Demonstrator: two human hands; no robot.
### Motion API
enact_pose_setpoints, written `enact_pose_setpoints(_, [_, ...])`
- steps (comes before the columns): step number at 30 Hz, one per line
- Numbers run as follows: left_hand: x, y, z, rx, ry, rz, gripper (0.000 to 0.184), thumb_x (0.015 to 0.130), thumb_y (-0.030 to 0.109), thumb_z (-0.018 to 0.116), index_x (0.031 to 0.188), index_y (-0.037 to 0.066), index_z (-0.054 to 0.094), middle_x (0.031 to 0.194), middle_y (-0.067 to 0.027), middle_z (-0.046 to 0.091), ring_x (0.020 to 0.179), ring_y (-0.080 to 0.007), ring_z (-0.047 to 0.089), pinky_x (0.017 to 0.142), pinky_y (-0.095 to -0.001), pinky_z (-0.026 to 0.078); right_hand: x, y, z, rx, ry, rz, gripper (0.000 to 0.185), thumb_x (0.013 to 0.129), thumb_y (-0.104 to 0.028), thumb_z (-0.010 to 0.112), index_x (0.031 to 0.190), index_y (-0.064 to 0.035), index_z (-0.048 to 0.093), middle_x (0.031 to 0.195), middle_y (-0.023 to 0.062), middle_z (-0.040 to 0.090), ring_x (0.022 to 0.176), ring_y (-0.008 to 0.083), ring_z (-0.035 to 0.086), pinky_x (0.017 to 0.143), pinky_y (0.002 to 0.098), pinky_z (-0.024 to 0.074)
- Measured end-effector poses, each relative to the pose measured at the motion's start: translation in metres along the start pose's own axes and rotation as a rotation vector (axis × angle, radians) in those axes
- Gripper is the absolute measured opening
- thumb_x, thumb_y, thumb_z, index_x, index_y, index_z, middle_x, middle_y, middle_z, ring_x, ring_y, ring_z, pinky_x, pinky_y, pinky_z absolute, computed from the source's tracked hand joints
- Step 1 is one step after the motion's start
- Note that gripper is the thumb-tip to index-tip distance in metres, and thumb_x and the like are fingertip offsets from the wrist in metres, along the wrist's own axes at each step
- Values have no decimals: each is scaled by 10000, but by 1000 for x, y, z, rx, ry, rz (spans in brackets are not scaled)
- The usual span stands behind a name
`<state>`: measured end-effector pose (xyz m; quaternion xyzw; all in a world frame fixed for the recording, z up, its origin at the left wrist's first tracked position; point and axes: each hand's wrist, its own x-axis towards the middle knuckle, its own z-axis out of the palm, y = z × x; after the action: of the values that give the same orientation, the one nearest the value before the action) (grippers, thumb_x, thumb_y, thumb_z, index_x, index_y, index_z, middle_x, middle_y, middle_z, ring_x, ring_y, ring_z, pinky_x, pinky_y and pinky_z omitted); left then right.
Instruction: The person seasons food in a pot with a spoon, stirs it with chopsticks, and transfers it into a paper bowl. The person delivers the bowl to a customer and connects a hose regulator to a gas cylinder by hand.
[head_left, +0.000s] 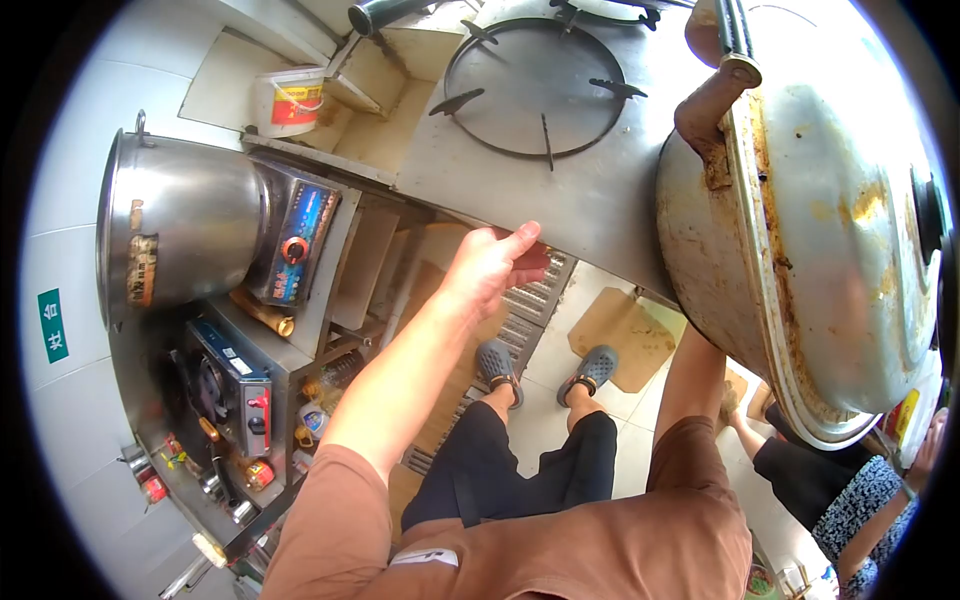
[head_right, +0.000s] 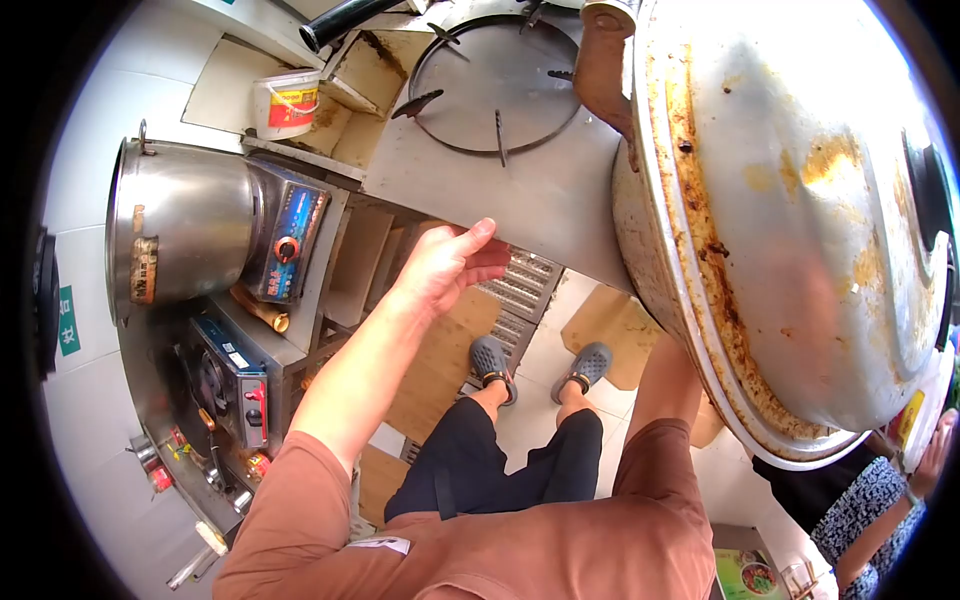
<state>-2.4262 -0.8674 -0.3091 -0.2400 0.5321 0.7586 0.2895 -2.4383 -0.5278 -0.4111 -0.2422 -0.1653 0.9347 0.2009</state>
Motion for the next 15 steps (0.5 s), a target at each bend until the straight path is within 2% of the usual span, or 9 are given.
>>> enact_pose_setpoints(12, [1, 3, -2, 29, -7, -24, 411, 892, 309, 715, 1073, -47, 619, 1028, -151, 665, 940, -250, 653, 832, -381, 553, -19, 31, 9, 44, 20, 41, 406, 1003, -319, 499, 1264, -10, 539, 1221, 108, 624, 1097, 259, 598, 998, 409, 458])
enact_pose_setpoints(15, [0, 4, -1, 48, 4, -23, 394, 896, 312, 705, 1077, -29, 625, 1021, -130, 659, 913, -233, 642, 801, -368, 549, -23, 30, 10, 52, 17, 43, 412, 1003, -322, 497, 1268, -10, 538, 1230, 109, 622, 1106, 262, 595, 1006, 412, 453])
